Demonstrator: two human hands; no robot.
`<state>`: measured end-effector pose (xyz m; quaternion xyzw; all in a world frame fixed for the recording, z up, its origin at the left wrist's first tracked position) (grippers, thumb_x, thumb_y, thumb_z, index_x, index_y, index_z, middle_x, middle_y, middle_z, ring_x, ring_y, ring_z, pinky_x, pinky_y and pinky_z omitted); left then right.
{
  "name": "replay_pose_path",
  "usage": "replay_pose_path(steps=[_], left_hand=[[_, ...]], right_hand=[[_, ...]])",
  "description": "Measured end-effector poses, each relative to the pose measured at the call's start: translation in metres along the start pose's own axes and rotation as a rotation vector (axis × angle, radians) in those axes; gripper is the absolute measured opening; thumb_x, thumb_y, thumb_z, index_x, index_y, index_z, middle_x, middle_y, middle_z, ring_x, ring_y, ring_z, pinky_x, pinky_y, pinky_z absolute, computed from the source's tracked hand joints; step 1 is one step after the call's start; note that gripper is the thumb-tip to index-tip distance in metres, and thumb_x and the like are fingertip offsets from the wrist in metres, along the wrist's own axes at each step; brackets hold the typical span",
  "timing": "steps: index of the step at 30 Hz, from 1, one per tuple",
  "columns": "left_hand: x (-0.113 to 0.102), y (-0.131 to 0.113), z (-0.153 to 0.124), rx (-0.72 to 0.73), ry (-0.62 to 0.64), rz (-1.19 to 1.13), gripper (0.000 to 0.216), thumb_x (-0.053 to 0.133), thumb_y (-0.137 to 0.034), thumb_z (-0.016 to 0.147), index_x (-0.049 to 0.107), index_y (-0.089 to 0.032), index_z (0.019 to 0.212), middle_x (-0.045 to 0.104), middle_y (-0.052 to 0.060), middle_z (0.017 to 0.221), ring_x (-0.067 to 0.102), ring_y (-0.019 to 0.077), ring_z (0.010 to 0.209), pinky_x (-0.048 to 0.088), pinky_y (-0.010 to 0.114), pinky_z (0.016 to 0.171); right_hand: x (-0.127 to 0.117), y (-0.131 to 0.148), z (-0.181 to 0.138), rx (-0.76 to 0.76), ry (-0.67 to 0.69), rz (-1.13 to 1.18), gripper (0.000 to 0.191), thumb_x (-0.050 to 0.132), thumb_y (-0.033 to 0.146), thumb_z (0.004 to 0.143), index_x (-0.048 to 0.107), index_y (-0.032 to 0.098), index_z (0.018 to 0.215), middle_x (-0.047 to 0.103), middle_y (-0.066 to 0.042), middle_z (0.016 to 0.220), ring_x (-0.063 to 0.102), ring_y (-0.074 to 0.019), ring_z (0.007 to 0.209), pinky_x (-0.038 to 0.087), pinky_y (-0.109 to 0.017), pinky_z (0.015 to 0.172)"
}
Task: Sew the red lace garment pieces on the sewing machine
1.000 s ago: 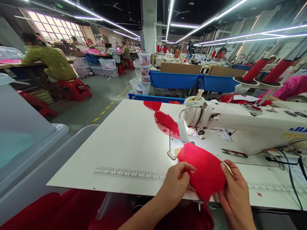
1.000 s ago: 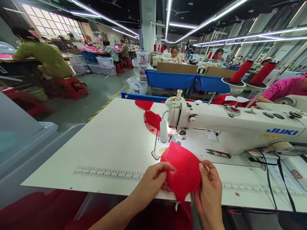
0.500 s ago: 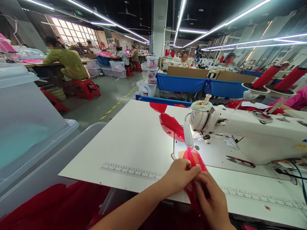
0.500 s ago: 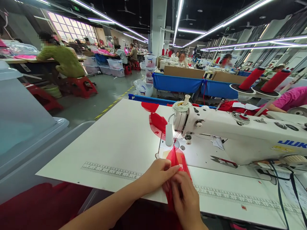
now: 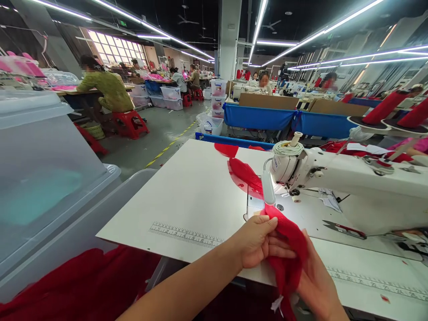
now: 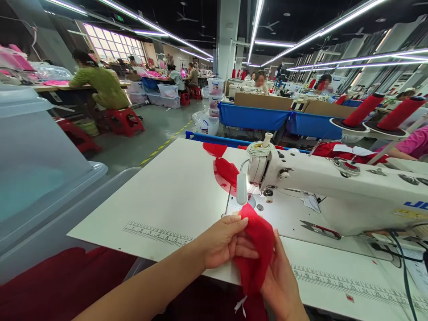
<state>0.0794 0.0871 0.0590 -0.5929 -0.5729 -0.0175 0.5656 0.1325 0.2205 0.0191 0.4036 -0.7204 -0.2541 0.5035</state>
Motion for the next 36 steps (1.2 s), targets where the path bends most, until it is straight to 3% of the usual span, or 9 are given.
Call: replay_pose_path(steps=[6,12,16,19,22,24,28,33,36], left_hand=[[-0.021,-0.005,-0.01,-0.109,-0.077,0.312,0.023,0.036,-0.015,0.097,0.058,-0.009,0.089,0.065,0.006,0.059,0.067,0.0137,0.055,0.053,0.023,0.059],[-0.041,0.009,-0.015,-0.087,-0.167,0.663,0.023,0.039,-0.02,0.093,0.041,-0.012,0.114,0.058,-0.001,0.051,0.065,0.0179,0.051,0.052,0.026,0.052],[-0.038,0.003,-0.022,0.047,-0.156,1.252,0.042,0.043,-0.019,0.089,0.033,-0.013,0.13,0.063,0.003,0.068,0.063,0.0193,0.057,0.051,0.03,0.057],[-0.018,-0.006,-0.012,0.281,-0.22,1.659,0.019,0.045,-0.026,0.091,0.054,-0.015,0.103,0.065,0.009,0.085,0.063,0.0232,0.076,0.047,0.033,0.067],[-0.002,-0.006,0.011,0.296,-0.184,1.535,0.039,0.051,-0.049,0.09,0.05,-0.019,0.066,0.06,0.004,0.071,0.059,0.021,0.072,0.044,0.03,0.064],[-0.002,-0.003,0.026,0.295,-0.184,1.403,0.042,0.065,-0.043,0.081,0.041,-0.019,0.055,0.054,0.001,0.063,0.058,0.0206,0.074,0.043,0.029,0.065],[-0.018,0.002,0.038,0.276,-0.139,1.223,0.038,0.06,-0.019,0.08,0.033,-0.02,0.054,0.051,-0.002,0.059,0.06,0.0172,0.073,0.044,0.027,0.066],[-0.033,0.0,0.036,0.12,-0.029,1.047,0.032,0.041,-0.023,0.093,0.033,-0.021,0.062,0.051,-0.005,0.048,0.059,0.0131,0.048,0.045,0.023,0.051],[-0.033,-0.001,0.036,0.111,-0.016,1.004,0.028,0.044,-0.014,0.088,0.035,-0.02,0.063,0.053,-0.005,0.051,0.059,0.0125,0.05,0.046,0.023,0.052]], right_hand=[[-0.032,0.028,0.005,-0.032,-0.198,-0.173,0.045,0.085,0.045,0.053,0.071,0.022,0.088,0.074,-0.006,0.087,0.069,-0.0262,0.082,0.058,-0.04,0.073],[-0.065,0.04,-0.003,-0.304,-0.198,-1.147,0.03,0.067,0.049,0.069,0.054,0.024,0.061,0.056,0.003,0.055,0.051,-0.0156,0.05,0.043,-0.026,0.048],[-0.067,0.027,-0.01,-0.51,-0.283,-1.516,0.019,0.051,0.043,0.078,0.059,0.027,0.078,0.06,0.003,0.061,0.051,-0.0157,0.048,0.042,-0.026,0.046],[-0.055,0.015,-0.016,-0.758,-0.254,-1.607,0.02,0.045,0.032,0.084,0.061,0.027,0.094,0.068,-0.001,0.083,0.061,-0.0156,0.06,0.048,-0.025,0.053],[-0.04,0.003,-0.019,-0.948,-0.145,-1.703,0.022,0.04,0.022,0.088,0.058,0.027,0.098,0.067,-0.003,0.088,0.065,-0.0156,0.067,0.048,-0.023,0.053],[-0.033,-0.003,-0.022,-0.982,-0.023,-1.762,0.025,0.04,0.016,0.086,0.058,0.027,0.1,0.066,-0.002,0.088,0.065,-0.0154,0.067,0.046,-0.022,0.05],[-0.031,-0.007,-0.026,-0.74,0.115,-1.614,0.016,0.043,0.023,0.09,0.058,0.027,0.092,0.063,0.0,0.082,0.06,-0.0136,0.062,0.046,-0.023,0.053],[-0.037,0.017,-0.01,-0.327,-0.017,-1.168,0.04,0.048,0.059,0.086,0.057,0.022,0.099,0.058,0.001,0.066,0.056,-0.0176,0.06,0.045,-0.028,0.055],[-0.035,0.035,0.007,-0.214,-0.154,-1.214,0.055,0.043,0.07,0.079,0.056,0.022,0.101,0.06,0.0,0.065,0.056,-0.0204,0.059,0.043,-0.031,0.053]])
Point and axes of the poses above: each hand's wrist, its own z-axis towards the middle knuckle, its own x-axis out of the palm, y = z × x, the point moved 1 cm from there along z, towards the middle knuckle
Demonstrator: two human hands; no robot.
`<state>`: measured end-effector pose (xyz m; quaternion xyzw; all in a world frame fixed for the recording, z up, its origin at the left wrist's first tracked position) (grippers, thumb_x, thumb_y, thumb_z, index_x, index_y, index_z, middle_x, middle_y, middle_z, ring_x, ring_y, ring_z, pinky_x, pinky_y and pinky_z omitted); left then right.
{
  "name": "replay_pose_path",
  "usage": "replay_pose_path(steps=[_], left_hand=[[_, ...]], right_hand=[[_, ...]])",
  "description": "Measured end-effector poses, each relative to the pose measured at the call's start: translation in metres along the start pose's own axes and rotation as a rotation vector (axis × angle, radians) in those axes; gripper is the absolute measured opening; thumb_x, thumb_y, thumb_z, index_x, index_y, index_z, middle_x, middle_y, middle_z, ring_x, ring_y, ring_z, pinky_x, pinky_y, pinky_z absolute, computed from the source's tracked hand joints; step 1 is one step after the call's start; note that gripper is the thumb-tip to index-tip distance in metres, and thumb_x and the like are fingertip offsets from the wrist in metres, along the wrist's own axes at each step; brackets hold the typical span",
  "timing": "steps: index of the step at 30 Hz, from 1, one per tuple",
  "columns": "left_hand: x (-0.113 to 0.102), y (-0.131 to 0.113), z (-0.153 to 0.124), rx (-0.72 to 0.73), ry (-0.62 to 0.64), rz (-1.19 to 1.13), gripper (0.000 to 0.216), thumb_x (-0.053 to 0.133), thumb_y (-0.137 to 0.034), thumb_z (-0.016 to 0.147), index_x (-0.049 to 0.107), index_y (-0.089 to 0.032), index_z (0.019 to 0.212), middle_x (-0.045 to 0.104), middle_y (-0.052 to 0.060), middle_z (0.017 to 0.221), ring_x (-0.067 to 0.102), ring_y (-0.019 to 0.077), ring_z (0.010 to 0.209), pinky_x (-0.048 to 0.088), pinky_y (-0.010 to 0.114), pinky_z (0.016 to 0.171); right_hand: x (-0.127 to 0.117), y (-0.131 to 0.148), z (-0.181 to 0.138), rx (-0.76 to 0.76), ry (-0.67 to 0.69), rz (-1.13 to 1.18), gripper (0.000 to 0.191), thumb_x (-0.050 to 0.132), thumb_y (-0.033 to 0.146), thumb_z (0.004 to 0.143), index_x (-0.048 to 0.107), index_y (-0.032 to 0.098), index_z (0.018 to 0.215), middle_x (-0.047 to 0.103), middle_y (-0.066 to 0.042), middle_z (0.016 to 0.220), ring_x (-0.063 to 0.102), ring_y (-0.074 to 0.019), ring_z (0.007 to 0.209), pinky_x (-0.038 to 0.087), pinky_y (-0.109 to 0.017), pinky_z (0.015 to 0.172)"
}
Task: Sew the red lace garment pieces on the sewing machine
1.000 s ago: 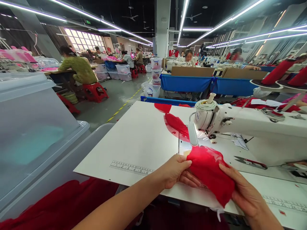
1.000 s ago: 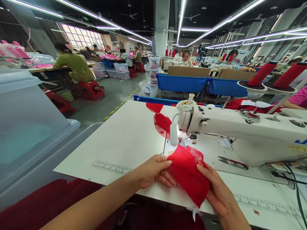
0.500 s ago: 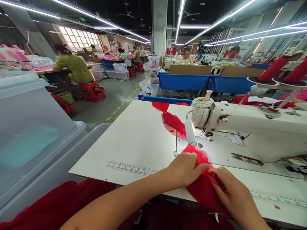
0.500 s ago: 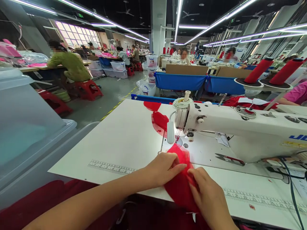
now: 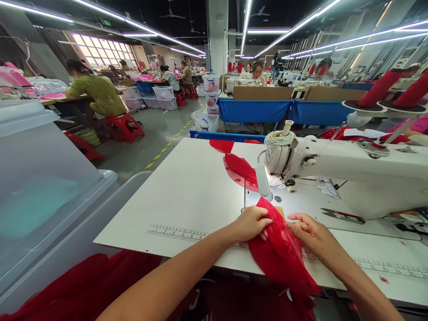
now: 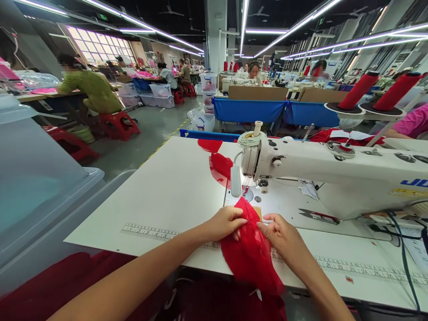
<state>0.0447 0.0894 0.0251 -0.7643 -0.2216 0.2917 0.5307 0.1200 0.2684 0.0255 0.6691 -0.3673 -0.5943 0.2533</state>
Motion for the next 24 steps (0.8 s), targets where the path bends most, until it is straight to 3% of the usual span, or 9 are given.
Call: replay_pose_path(steps=[3,5,8,11,12,14,17,19,24], left_hand=[[0.0,0.0,-0.001,-0.002,-0.019,-0.02,0.023,0.042,-0.007,0.083,0.034,-0.021,0.067,0.052,-0.006,0.052,0.059,0.0128,0.051,0.046,0.023,0.051],[0.0,0.001,-0.002,-0.011,-0.043,-0.022,0.017,0.044,-0.005,0.079,0.038,-0.021,0.076,0.051,-0.007,0.053,0.058,0.0137,0.05,0.047,0.023,0.049],[-0.001,0.001,-0.006,-0.022,-0.093,-0.011,0.037,0.049,-0.004,0.072,0.04,-0.019,0.104,0.05,-0.01,0.052,0.054,0.0141,0.044,0.045,0.023,0.045],[-0.002,-0.001,-0.007,-0.006,-0.079,0.005,0.059,0.047,-0.005,0.07,0.034,-0.018,0.126,0.048,-0.012,0.049,0.052,0.0133,0.043,0.046,0.021,0.045],[-0.002,-0.002,-0.007,-0.004,-0.063,0.013,0.056,0.046,-0.006,0.07,0.039,-0.019,0.124,0.049,-0.011,0.049,0.053,0.0127,0.044,0.047,0.021,0.046],[-0.002,-0.001,-0.005,-0.015,-0.039,0.033,0.034,0.043,-0.008,0.072,0.055,-0.019,0.103,0.049,-0.009,0.052,0.054,0.0107,0.045,0.047,0.019,0.047],[0.0,-0.001,-0.001,-0.043,-0.032,0.071,0.014,0.042,-0.011,0.074,0.055,-0.018,0.072,0.051,-0.007,0.055,0.053,0.0083,0.045,0.045,0.018,0.047],[0.001,-0.001,-0.001,-0.047,-0.039,0.097,0.013,0.043,-0.012,0.074,0.054,-0.018,0.07,0.051,-0.007,0.055,0.052,0.0083,0.044,0.045,0.019,0.048],[0.003,-0.005,-0.005,-0.009,-0.09,0.206,0.012,0.046,-0.013,0.074,0.052,-0.02,0.066,0.052,-0.007,0.054,0.054,0.0107,0.051,0.045,0.023,0.061]], right_hand=[[-0.001,0.009,0.013,0.036,-0.108,-0.348,0.04,0.047,0.062,0.075,0.058,0.025,0.083,0.063,-0.003,0.073,0.056,-0.0221,0.062,0.036,-0.03,0.051],[0.003,0.012,0.017,-0.028,-0.121,-0.439,0.027,0.048,0.051,0.075,0.054,0.025,0.07,0.062,-0.003,0.073,0.054,-0.021,0.062,0.032,-0.029,0.05],[0.006,0.012,0.02,-0.126,-0.134,-0.223,0.028,0.046,0.049,0.077,0.046,0.024,0.064,0.055,0.0,0.062,0.048,-0.0177,0.057,0.034,-0.028,0.051],[0.002,0.007,0.022,-0.034,-0.161,0.127,0.039,0.047,0.061,0.077,0.043,0.024,0.066,0.049,0.002,0.06,0.045,-0.0156,0.056,0.038,-0.028,0.052],[0.0,0.006,0.023,0.009,-0.141,0.212,0.041,0.049,0.063,0.076,0.042,0.024,0.067,0.049,0.003,0.06,0.045,-0.0152,0.056,0.038,-0.027,0.052],[-0.001,0.005,0.024,0.082,-0.028,0.34,0.042,0.057,0.064,0.074,0.047,0.023,0.072,0.054,0.003,0.063,0.051,-0.0158,0.058,0.041,-0.027,0.053],[0.001,0.007,0.028,0.154,0.109,0.436,0.044,0.065,0.059,0.069,0.053,0.023,0.093,0.066,0.0,0.073,0.064,-0.0212,0.068,0.049,-0.031,0.059],[0.003,0.007,0.034,0.111,0.034,0.362,0.045,0.064,0.055,0.066,0.055,0.022,0.095,0.07,-0.003,0.076,0.066,-0.0237,0.069,0.05,-0.033,0.06],[-0.003,0.003,0.043,-0.029,-0.351,0.148,0.03,0.054,0.049,0.066,0.058,0.023,0.08,0.066,-0.005,0.074,0.061,-0.023,0.071,0.046,-0.035,0.067]])
Point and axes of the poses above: each hand's wrist, its own z-axis towards the middle knuckle, its own x-axis out of the palm, y = z × x, the point moved 1 cm from there along z, towards the middle knuckle
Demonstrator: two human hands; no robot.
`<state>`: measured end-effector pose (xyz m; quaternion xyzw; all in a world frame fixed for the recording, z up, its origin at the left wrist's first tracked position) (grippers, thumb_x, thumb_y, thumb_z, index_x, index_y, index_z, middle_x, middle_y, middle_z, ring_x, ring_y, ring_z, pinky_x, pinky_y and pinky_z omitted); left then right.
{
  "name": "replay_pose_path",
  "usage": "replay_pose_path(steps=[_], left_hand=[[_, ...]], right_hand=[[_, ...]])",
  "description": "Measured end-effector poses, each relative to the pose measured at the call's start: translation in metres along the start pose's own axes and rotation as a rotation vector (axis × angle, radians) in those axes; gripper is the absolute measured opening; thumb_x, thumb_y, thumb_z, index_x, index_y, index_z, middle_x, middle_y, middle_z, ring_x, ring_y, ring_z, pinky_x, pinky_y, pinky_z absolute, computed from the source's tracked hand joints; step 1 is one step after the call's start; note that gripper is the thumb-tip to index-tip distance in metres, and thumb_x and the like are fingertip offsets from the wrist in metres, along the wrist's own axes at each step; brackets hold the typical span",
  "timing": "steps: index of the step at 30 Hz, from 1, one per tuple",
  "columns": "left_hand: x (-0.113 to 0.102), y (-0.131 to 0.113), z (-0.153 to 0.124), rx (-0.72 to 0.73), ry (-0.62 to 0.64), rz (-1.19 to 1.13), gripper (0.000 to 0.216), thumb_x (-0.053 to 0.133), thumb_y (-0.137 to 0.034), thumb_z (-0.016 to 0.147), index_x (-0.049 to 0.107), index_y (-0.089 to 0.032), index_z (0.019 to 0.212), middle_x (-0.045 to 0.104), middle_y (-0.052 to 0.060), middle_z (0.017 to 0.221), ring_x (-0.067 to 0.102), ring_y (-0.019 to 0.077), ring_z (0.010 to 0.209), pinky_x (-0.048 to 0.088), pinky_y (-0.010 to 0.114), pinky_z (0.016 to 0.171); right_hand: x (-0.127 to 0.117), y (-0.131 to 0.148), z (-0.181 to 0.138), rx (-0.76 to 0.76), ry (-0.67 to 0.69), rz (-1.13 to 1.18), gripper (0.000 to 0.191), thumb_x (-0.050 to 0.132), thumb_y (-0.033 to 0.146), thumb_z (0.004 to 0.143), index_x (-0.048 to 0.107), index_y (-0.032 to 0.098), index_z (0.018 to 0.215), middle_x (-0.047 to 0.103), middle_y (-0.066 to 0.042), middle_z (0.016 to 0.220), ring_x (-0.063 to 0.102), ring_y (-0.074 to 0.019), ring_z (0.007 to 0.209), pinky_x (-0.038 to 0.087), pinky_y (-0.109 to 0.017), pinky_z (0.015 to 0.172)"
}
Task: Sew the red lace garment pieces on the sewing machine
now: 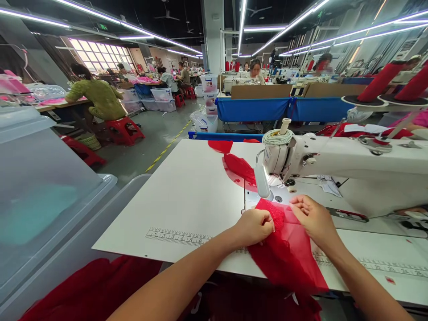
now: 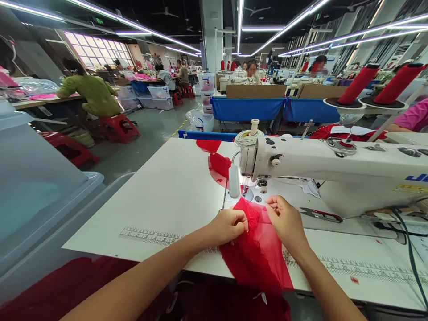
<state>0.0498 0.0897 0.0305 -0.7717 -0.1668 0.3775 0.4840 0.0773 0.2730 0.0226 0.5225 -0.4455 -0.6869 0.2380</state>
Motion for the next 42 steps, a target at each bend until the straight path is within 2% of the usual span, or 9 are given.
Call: replay_pose_path(steps=[3,9,15,23,26,29,32,35,42], left_hand=[[0.002,0.0,0.001,0.05,-0.047,0.064,0.013,0.047,-0.011,0.074,0.051,-0.02,0.064,0.055,-0.005,0.061,0.053,0.0121,0.061,0.043,0.024,0.066],[0.005,0.005,0.002,0.149,-0.059,0.121,0.015,0.051,-0.015,0.073,0.044,-0.019,0.061,0.05,-0.003,0.062,0.049,0.014,0.065,0.04,0.026,0.067],[-0.019,0.002,-0.001,0.123,0.103,0.118,0.016,0.042,-0.012,0.075,0.057,-0.018,0.078,0.052,-0.005,0.059,0.052,0.0102,0.053,0.04,0.02,0.053],[-0.051,0.002,0.017,0.015,-0.258,0.529,0.03,0.051,-0.02,0.077,0.032,-0.02,0.054,0.037,-0.003,0.055,0.048,0.0164,0.061,0.034,0.027,0.059],[-0.048,0.007,0.023,0.004,-0.371,0.689,0.033,0.059,-0.03,0.079,0.038,-0.021,0.056,0.045,0.002,0.066,0.054,0.024,0.077,0.04,0.034,0.069],[-0.039,0.007,0.025,0.178,-0.499,0.854,0.014,0.055,-0.022,0.084,0.049,-0.019,0.071,0.054,0.008,0.088,0.053,0.0253,0.089,0.044,0.037,0.075],[-0.028,0.007,0.024,0.436,-0.347,0.88,0.017,0.039,-0.008,0.087,0.05,-0.019,0.081,0.055,0.006,0.087,0.052,0.018,0.074,0.045,0.03,0.065],[-0.021,0.011,0.023,0.481,-0.197,0.84,0.013,0.039,-0.015,0.091,0.049,-0.02,0.085,0.056,0.003,0.079,0.05,0.0146,0.061,0.043,0.027,0.055],[-0.019,0.028,0.022,0.568,-0.322,0.996,0.019,0.037,-0.009,0.086,0.054,-0.017,0.091,0.061,0.008,0.086,0.059,0.0213,0.074,0.047,0.031,0.057]], right_hand=[[-0.003,0.004,-0.009,-0.063,-0.146,-0.061,0.025,0.053,0.045,0.069,0.059,0.024,0.081,0.067,-0.006,0.083,0.06,-0.0238,0.077,0.045,-0.037,0.073],[0.023,0.022,-0.032,-0.228,0.3,0.097,0.027,0.041,0.042,0.09,0.06,0.022,0.093,0.069,-0.005,0.092,0.063,-0.0192,0.077,0.053,-0.032,0.071],[0.033,0.011,-0.019,-0.505,0.292,-0.19,0.034,0.032,0.033,0.097,0.062,0.021,0.107,0.069,-0.008,0.109,0.065,-0.0212,0.101,0.054,-0.037,0.088],[0.02,-0.01,0.001,-0.907,0.293,-0.554,0.04,0.039,0.019,0.093,0.059,0.009,0.126,0.061,-0.016,0.131,0.06,-0.0264,0.118,0.054,-0.042,0.095],[0.016,-0.013,0.004,-0.934,0.279,-0.536,0.039,0.04,0.017,0.093,0.062,0.015,0.125,0.063,-0.011,0.129,0.061,-0.0232,0.118,0.053,-0.039,0.097],[0.014,-0.013,0.004,-0.929,0.292,-0.543,0.039,0.041,0.015,0.092,0.063,0.016,0.124,0.063,-0.01,0.13,0.06,-0.0245,0.118,0.053,-0.041,0.098],[0.013,-0.012,0.004,-0.893,0.323,-0.528,0.042,0.042,0.013,0.09,0.061,0.017,0.127,0.061,-0.01,0.133,0.061,-0.0242,0.117,0.054,-0.041,0.097],[0.013,-0.011,0.004,-0.878,0.318,-0.489,0.042,0.043,0.011,0.088,0.062,0.019,0.125,0.063,-0.009,0.13,0.062,-0.023,0.114,0.054,-0.04,0.096],[0.016,-0.019,0.006,-0.899,0.238,-0.542,0.039,0.042,0.013,0.09,0.064,0.019,0.122,0.066,-0.007,0.125,0.064,-0.024,0.108,0.057,-0.04,0.09]])
Point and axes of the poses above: each hand's wrist, its own z-axis towards the middle knuckle, its own x-axis out of the palm, y = z × x, the point moved 1 cm from there along z, towards the middle knuckle
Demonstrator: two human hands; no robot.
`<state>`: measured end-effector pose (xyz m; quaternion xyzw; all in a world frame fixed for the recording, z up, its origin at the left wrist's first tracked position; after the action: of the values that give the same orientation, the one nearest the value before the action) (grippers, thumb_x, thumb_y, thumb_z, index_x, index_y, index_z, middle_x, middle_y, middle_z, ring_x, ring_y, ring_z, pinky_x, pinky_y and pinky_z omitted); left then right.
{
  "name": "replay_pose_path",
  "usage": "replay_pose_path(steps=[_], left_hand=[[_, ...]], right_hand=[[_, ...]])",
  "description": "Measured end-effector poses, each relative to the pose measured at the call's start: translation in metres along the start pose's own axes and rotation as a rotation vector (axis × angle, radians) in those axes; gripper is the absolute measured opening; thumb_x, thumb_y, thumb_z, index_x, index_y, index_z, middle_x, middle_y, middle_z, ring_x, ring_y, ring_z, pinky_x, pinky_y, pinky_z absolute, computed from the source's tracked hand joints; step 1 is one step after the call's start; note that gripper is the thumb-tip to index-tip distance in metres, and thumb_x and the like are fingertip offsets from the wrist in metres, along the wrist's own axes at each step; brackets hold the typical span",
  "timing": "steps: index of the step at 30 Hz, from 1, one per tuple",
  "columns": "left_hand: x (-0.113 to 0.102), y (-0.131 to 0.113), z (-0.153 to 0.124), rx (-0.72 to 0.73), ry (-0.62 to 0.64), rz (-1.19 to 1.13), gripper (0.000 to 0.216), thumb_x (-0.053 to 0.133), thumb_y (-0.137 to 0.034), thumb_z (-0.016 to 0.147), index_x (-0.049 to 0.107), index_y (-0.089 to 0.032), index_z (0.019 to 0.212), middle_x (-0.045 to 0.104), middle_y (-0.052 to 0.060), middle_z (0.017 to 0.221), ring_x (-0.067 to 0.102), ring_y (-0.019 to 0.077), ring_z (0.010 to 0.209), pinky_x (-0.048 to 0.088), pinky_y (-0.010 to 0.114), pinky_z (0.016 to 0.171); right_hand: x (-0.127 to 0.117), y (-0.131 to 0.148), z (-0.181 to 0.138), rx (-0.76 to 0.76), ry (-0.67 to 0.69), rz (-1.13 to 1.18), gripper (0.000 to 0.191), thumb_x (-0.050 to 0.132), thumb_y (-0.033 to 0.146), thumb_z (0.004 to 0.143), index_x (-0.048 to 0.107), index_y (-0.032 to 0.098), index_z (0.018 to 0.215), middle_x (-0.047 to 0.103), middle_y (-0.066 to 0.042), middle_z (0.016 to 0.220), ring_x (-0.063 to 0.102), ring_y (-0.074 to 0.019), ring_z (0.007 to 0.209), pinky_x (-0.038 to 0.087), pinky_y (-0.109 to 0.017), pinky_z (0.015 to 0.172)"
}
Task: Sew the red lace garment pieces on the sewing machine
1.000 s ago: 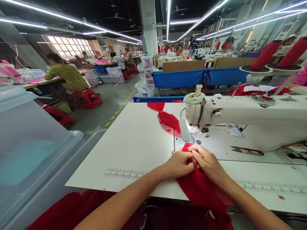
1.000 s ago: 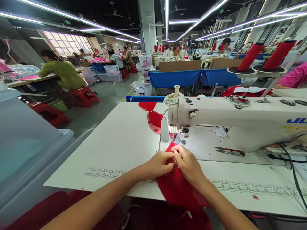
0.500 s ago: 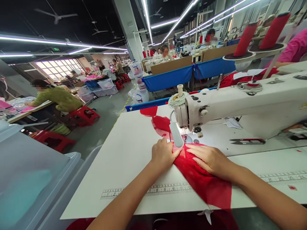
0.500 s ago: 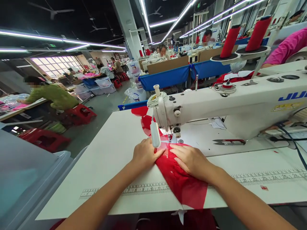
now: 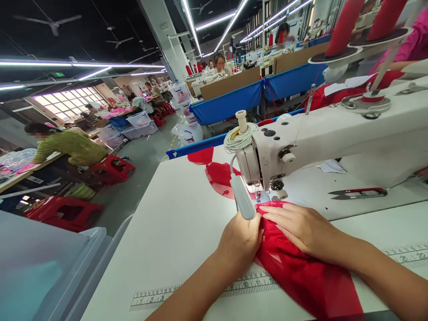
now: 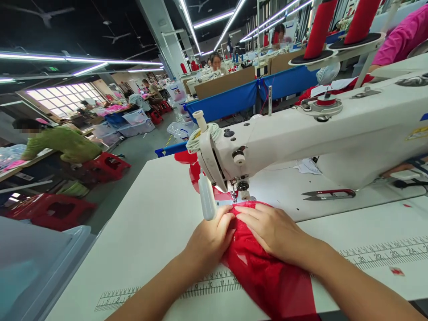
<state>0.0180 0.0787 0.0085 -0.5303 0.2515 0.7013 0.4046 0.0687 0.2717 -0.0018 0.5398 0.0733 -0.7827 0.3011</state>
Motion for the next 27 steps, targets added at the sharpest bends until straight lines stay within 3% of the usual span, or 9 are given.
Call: replay_pose_path(steps=[6,11,20,27], left_hand=[[0.0003,-0.0051,-0.0026,0.044,-0.14,0.157,0.028,0.04,-0.007,0.086,0.062,-0.013,0.103,0.067,0.012,0.085,0.062,0.0246,0.079,0.049,0.036,0.064],[-0.0015,-0.0054,-0.0024,0.038,-0.11,0.153,0.025,0.044,-0.015,0.088,0.064,-0.014,0.104,0.068,0.012,0.09,0.061,0.0278,0.091,0.048,0.042,0.077],[-0.0013,-0.0058,0.0007,0.04,-0.072,0.121,0.02,0.045,-0.016,0.088,0.064,-0.014,0.095,0.067,0.014,0.095,0.058,0.0298,0.098,0.045,0.043,0.08],[-0.0033,-0.0066,0.0039,0.012,-0.025,0.119,0.017,0.048,-0.016,0.086,0.063,-0.015,0.095,0.067,0.014,0.097,0.058,0.0306,0.099,0.044,0.043,0.08]], right_hand=[[0.0037,-0.0011,-0.0011,0.043,-0.029,0.038,0.041,0.044,0.014,0.088,0.064,0.02,0.123,0.067,-0.007,0.124,0.063,-0.024,0.11,0.057,-0.04,0.09],[0.0018,-0.0007,-0.0005,0.06,-0.016,0.022,0.046,0.039,0.012,0.087,0.063,0.02,0.125,0.066,-0.006,0.126,0.062,-0.0229,0.111,0.055,-0.041,0.093],[-0.0058,0.0004,0.0033,0.07,0.007,-0.054,0.047,0.038,0.008,0.087,0.062,0.018,0.125,0.066,-0.004,0.126,0.064,-0.0225,0.101,0.058,-0.035,0.078],[-0.0007,-0.0014,0.0021,0.112,0.006,-0.064,0.047,0.039,0.009,0.086,0.061,0.019,0.127,0.065,-0.004,0.127,0.063,-0.0242,0.104,0.058,-0.037,0.078]])
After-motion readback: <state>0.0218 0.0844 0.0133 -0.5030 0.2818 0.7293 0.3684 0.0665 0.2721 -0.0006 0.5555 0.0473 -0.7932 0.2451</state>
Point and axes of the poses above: each hand's wrist, its own z-axis towards the middle knuckle, its own x-axis out of the palm, y = z × x, the point moved 1 cm from there along z, towards the middle knuckle
